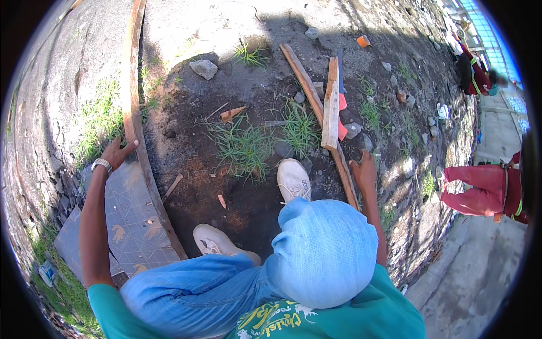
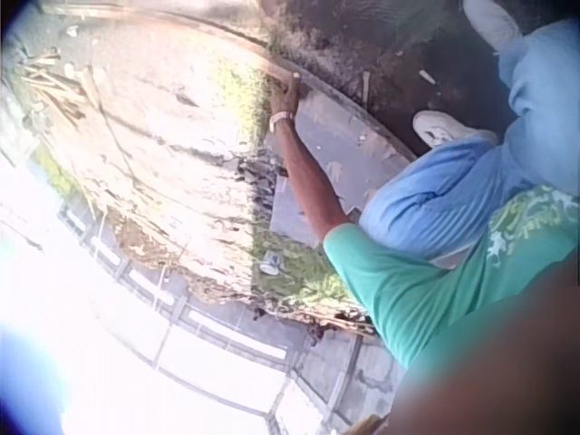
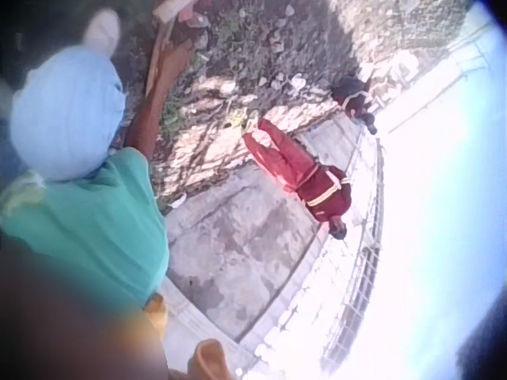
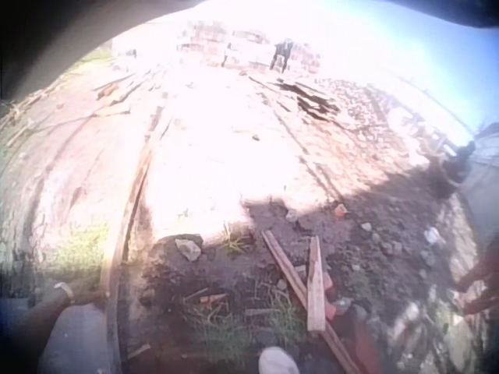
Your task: The person positions a large patterned tile on a wooden support, uses a hand saw to cut it, then uses a hammer to tap the tile and a wooden strip to adjust alignment. The person handles the tile and tools directly on the ground.
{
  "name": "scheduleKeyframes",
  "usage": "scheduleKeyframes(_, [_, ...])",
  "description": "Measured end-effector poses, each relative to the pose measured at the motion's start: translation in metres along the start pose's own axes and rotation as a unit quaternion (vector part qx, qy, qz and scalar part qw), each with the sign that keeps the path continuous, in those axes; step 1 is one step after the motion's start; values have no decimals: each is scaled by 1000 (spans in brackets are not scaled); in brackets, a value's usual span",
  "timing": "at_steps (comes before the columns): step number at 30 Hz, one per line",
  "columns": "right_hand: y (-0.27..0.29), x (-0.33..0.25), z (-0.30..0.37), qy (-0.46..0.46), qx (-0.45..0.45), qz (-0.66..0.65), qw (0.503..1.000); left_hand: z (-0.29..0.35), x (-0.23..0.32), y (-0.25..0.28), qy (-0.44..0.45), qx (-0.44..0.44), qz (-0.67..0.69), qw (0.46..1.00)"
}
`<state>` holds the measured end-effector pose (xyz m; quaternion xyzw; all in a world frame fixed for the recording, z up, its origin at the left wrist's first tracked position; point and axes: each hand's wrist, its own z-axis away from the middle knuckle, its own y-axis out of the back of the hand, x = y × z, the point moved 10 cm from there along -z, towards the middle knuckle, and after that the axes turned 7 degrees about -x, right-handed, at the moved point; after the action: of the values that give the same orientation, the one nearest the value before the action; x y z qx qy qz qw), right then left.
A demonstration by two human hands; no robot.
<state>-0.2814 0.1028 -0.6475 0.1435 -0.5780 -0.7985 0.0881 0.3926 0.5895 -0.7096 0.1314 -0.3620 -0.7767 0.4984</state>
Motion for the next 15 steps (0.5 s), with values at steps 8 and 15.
scheduleKeyframes(8, [-91,73,43,-32,-102,4,994,-21,-13,-2,-40,-38,-20,998])
scheduleKeyframes(15, [-98,73,24,-37,-108,82,990,-22,-17,1,-14,-5,-12,1000])
